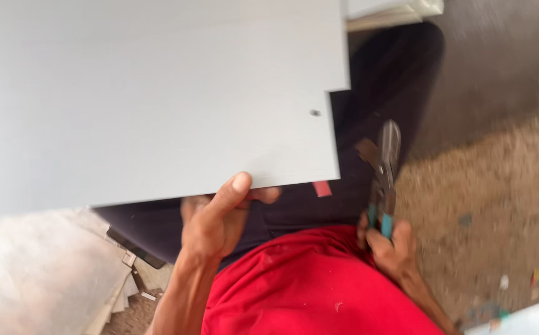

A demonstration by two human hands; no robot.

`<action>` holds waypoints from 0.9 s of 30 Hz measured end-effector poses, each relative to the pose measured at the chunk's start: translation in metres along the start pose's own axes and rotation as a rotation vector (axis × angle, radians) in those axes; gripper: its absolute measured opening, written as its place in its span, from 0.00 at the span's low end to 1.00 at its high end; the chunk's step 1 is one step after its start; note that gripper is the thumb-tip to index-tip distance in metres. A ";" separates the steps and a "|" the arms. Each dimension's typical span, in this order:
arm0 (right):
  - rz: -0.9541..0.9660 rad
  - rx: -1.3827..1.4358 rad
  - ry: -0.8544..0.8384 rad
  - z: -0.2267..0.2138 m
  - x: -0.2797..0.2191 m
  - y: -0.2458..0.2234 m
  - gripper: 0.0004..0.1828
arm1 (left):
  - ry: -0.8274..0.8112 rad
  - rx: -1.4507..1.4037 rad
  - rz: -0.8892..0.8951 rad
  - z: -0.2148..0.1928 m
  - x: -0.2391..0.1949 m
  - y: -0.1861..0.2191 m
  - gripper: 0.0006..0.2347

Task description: The person cuts small notches into the edge of a large metal sheet using handheld shears, then uses a small tool to scrape or mark the surface near a hole.

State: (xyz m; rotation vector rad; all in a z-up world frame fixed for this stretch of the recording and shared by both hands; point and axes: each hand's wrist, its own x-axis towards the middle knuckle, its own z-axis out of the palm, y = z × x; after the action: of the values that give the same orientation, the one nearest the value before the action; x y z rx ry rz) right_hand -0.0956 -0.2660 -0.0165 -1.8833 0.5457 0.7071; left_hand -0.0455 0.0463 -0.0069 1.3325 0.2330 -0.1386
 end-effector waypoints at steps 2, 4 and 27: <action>0.102 0.089 -0.029 0.005 0.007 -0.018 0.18 | 0.182 -0.475 -0.120 0.010 -0.007 0.018 0.12; 0.071 0.186 -0.135 0.006 0.002 -0.044 0.24 | 0.204 -0.295 -0.178 0.037 0.024 0.010 0.09; -0.102 0.185 -0.015 0.045 0.023 -0.088 0.12 | 0.094 0.126 -0.210 0.135 0.096 -0.033 0.10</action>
State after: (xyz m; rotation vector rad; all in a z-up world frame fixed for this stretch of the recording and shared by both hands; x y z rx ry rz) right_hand -0.0324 -0.1917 0.0110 -1.7190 0.4846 0.5829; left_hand 0.0521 -0.0891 -0.0322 1.4391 0.4503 -0.2711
